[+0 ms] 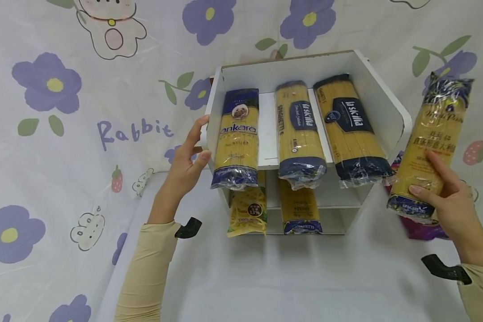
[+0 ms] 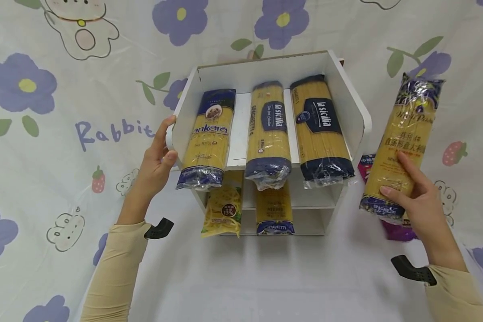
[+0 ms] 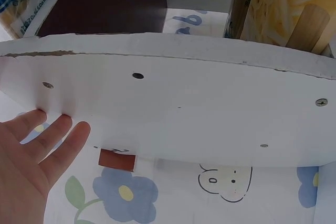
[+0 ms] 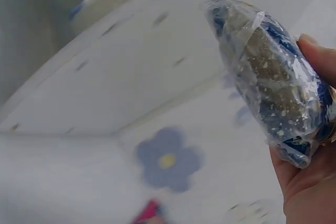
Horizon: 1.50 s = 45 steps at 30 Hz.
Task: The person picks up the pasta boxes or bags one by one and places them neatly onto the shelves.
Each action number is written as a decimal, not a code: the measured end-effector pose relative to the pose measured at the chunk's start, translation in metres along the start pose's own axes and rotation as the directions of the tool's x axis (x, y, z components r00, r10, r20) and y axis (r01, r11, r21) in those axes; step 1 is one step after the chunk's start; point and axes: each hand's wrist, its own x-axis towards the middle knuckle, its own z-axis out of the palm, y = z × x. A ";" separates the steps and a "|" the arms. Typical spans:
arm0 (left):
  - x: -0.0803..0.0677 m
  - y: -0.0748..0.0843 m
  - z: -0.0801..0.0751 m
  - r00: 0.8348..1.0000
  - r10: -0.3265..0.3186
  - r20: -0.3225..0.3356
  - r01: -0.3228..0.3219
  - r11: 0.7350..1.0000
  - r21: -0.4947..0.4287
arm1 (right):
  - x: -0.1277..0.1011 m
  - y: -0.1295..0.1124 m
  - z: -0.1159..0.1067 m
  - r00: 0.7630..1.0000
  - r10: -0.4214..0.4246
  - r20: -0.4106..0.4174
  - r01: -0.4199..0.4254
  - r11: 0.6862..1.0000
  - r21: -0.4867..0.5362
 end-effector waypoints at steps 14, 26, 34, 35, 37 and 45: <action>0.000 -0.002 0.000 1.000 0.018 -0.002 -0.018 1.000 0.003 | -0.018 -0.067 0.026 0.871 -0.458 0.178 0.446 0.889 0.106; 0.000 -0.002 0.000 1.000 -0.006 0.007 0.006 1.000 -0.011 | -0.032 -0.093 0.055 0.626 -0.460 0.630 0.586 0.810 0.010; -0.001 -0.004 0.000 1.000 0.003 0.004 -0.003 1.000 -0.013 | -0.033 -0.085 0.087 0.521 -0.236 0.820 0.674 0.703 -0.227; -0.001 -0.004 0.000 1.000 0.006 0.004 -0.006 1.000 -0.014 | -0.034 -0.083 0.091 0.523 -0.204 0.828 0.663 0.707 -0.245; -0.001 -0.005 -0.001 1.000 0.011 0.004 -0.010 1.000 -0.013 | -0.034 -0.079 0.099 0.534 -0.101 0.839 0.616 0.726 -0.305; 0.000 -0.005 -0.001 1.000 0.022 0.002 -0.022 1.000 -0.013 | -0.027 -0.054 0.118 0.480 0.249 0.841 0.349 0.825 -0.444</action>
